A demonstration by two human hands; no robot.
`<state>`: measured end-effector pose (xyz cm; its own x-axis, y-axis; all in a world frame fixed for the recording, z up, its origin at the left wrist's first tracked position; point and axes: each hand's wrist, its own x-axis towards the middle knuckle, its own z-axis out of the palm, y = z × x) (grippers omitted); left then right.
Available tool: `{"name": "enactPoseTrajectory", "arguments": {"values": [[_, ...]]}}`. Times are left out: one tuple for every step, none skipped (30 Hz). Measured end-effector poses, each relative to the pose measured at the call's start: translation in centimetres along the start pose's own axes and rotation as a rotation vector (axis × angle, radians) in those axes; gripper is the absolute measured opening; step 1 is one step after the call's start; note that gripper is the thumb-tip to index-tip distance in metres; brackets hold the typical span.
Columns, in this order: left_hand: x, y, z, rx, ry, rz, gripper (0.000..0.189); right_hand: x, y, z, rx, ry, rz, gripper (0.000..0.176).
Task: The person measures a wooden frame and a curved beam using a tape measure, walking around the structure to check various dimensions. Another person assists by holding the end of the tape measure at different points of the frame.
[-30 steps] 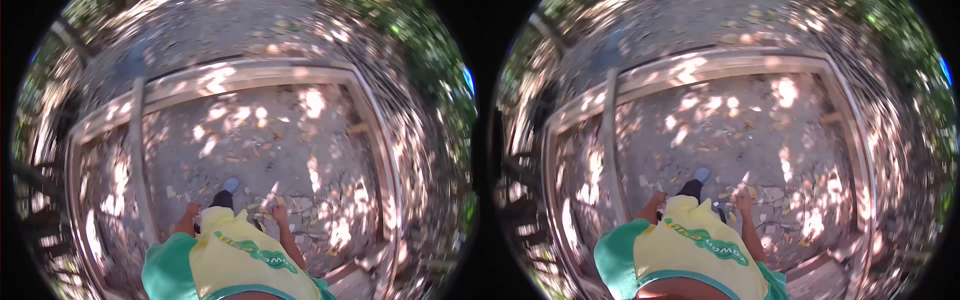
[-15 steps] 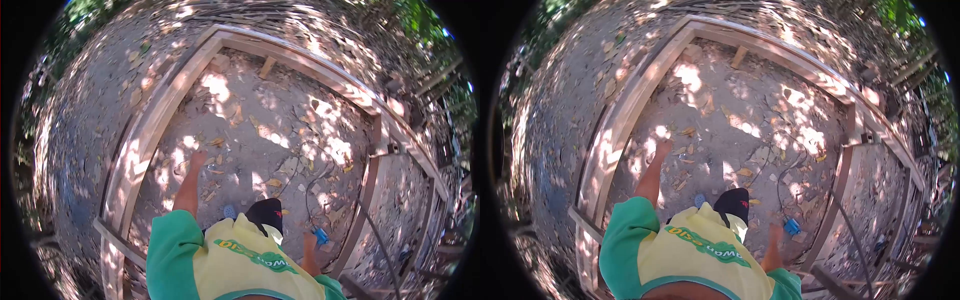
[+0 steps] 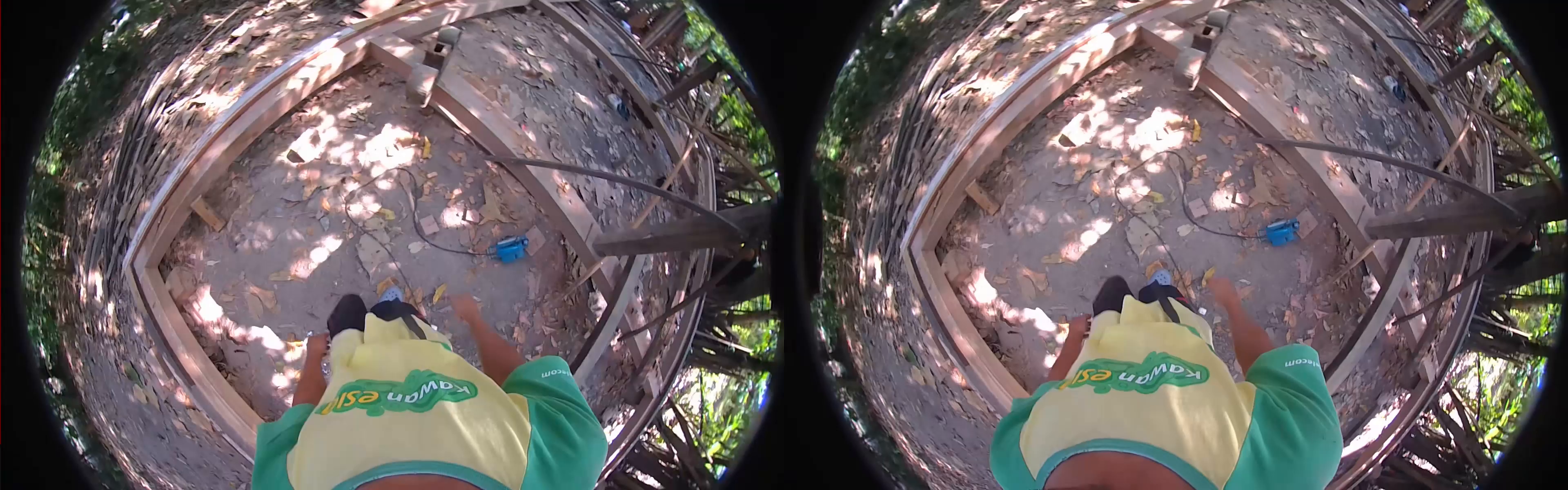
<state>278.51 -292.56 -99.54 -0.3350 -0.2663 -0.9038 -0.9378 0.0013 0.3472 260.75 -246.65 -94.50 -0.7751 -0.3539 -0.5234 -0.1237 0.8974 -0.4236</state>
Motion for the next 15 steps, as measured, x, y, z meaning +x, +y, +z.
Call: {"name": "enactPoseTrajectory", "arguments": {"values": [[0.3,0.1,-0.8,0.027,0.002,0.016,0.029,1.5,1.0,-1.2,0.085,0.089,0.045,0.031],[0.7,2.9,-1.4,-0.018,0.024,-0.039,0.029,4.6,1.7,-2.9,0.029,0.181,0.067,0.029],[1.2,6.5,-2.2,-0.067,0.053,-0.091,0.030,6.4,1.7,-5.3,0.353,0.164,0.228,0.031],[2.0,9.4,-3.3,0.424,0.006,0.161,0.031,7.6,1.0,-7.9,0.682,0.142,0.386,0.033],[3.1,13.0,-4.0,0.917,-0.043,0.424,0.032,8.7,0.0,-10.8,1.017,0.124,0.537,0.035],[3.8,17.2,-3.7,0.685,-0.012,0.273,0.031,9.5,-0.9,-13.3,1.100,0.169,0.538,0.035],[4.6,21.9,-2.9,0.458,0.016,0.128,0.031,10.5,-1.6,-16.1,1.185,0.221,0.539,0.035],[5.7,27.1,-1.8,0.234,0.039,-0.009,0.031,12.0,-1.3,-18.4,1.273,0.283,0.540,0.034],[7.4,31.8,-0.8,0.233,0.052,0.057,0.027,14.0,0.3,-19.3,1.299,0.302,0.567,0.034],[9.0,36.2,0.4,0.230,0.061,0.120,0.024,15.6,1.6,-19.8,1.326,0.318,0.598,0.034],[10.8,40.5,1.3,0.226,0.071,0.181,0.021,17.1,2.9,-19.9,1.354,0.331,0.628,0.033],[11.9,44.7,2.8,0.284,0.062,0.248,0.027,17.9,4.1,-20.3,1.398,0.346,0.607,0.032],[13.3,48.4,3.3,0.618,0.009,0.442,0.029,18.5,4.9,-20.6,1.364,0.407,0.681,0.032],[16.7,51.9,4.8,0.936,-0.048,0.645,0.030,20.2,9.6,-16.0,1.167,0.476,0.555,0.032],[19.7,57.4,6.3,1.243,-0.093,0.871,0.032,20.2,8.4,-19.0,1.259,0.508,0.774,0.032]]}}
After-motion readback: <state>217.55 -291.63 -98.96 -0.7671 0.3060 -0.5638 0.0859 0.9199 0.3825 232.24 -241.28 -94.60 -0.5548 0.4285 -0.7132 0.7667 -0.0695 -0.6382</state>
